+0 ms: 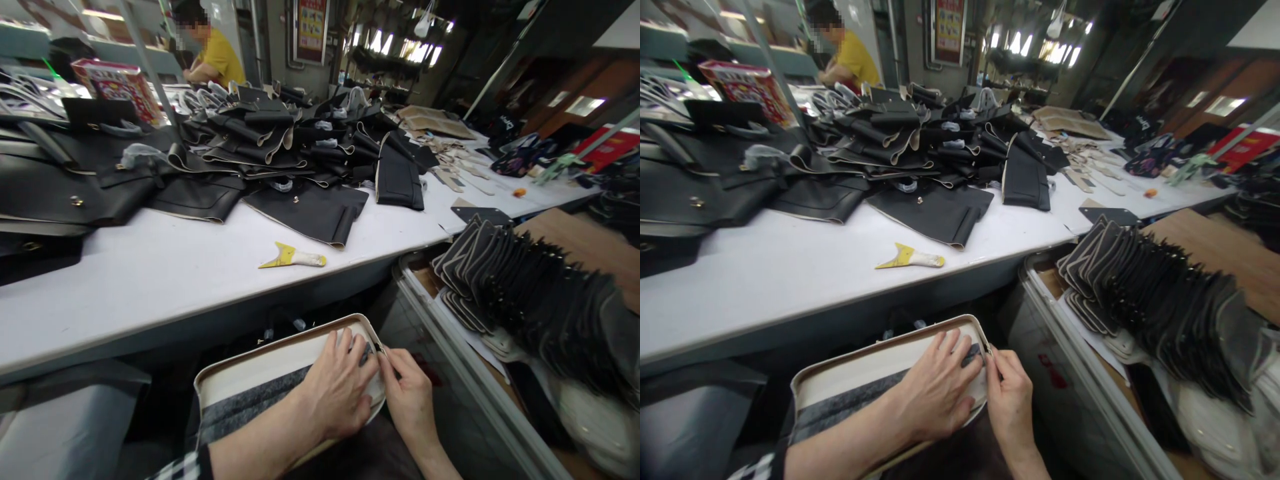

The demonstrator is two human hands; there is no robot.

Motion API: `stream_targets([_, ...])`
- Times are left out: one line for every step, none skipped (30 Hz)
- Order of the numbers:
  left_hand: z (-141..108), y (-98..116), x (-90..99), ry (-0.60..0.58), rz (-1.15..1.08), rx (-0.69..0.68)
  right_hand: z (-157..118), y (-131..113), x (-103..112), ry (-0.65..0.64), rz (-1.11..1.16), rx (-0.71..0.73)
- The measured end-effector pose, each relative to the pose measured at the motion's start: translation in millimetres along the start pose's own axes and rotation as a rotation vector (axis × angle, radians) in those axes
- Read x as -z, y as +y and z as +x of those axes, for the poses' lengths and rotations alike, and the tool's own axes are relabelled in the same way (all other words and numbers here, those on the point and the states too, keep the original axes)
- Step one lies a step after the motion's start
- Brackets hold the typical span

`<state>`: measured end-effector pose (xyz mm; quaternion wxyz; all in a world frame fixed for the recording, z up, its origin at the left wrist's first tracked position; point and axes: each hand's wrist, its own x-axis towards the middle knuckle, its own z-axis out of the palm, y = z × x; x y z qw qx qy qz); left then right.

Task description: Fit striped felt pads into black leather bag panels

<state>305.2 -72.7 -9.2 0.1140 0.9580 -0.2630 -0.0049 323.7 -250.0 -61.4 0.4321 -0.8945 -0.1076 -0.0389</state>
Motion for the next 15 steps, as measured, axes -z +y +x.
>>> stream_targets([-1.0, -0.5, 0.0, 0.002, -0.012, 0.004, -0.8, 0.0, -1.2, -0.001, -0.008, 0.008])
stream_targets([-2.1, -1.1, 0.1, 0.001, -0.026, 0.007, -1.4, -0.5, -2.4, -0.008, -0.011, 0.015])
stream_targets([-3.1, -1.7, 0.4, -0.003, -0.037, 0.010, -1.8, -1.3, -3.6, -0.015, -0.010, 0.025])
stream_targets([-4.1, -2.2, 0.6, -0.008, -0.045, 0.012, -2.0, -2.2, -4.8, -0.020, -0.009, 0.037])
stream_targets([-4.7, -2.5, 0.7, -0.012, -0.052, 0.012, -1.9, -3.0, -5.8, -0.023, -0.009, 0.052])
stream_targets([-4.9, -2.8, 0.6, -0.011, -0.057, 0.013, -1.6, -3.4, -6.2, -0.023, -0.015, 0.068])
stream_targets([-4.3, -2.8, 0.3, -0.008, -0.063, 0.015, -1.3, -3.1, -6.0, -0.021, -0.026, 0.084])
stream_targets([-2.8, -2.6, -0.2, -0.001, -0.070, 0.018, -1.0, -2.0, -4.8, -0.016, -0.042, 0.096])
stream_targets([-0.7, -2.3, -0.5, 0.009, -0.076, 0.020, -0.9, -0.4, -2.6, -0.010, -0.062, 0.103])
stream_targets([1.9, -1.7, -0.4, 0.017, -0.077, 0.023, -1.0, 1.4, 0.1, -0.008, -0.086, 0.109])
stream_targets([4.1, -1.3, 0.5, 0.017, -0.060, 0.025, -1.5, 2.8, 2.9, -0.012, -0.111, 0.118])
stream_targets([5.2, -1.3, 2.6, -0.011, -0.001, -0.008, -2.0, 2.9, 4.5, -0.017, -0.138, 0.137])
stream_targets([4.3, -2.2, 6.0, -0.069, 0.090, -0.071, -2.1, 1.4, 3.6, -0.020, -0.161, 0.168])
stream_targets([0.7, -4.7, 10.7, -0.151, 0.196, -0.141, -1.0, -2.4, -1.6, -0.022, -0.168, 0.208])
stream_targets([-6.1, -9.8, 16.3, -0.279, 0.328, -0.244, 1.6, -8.9, -12.7, -0.030, -0.151, 0.258])
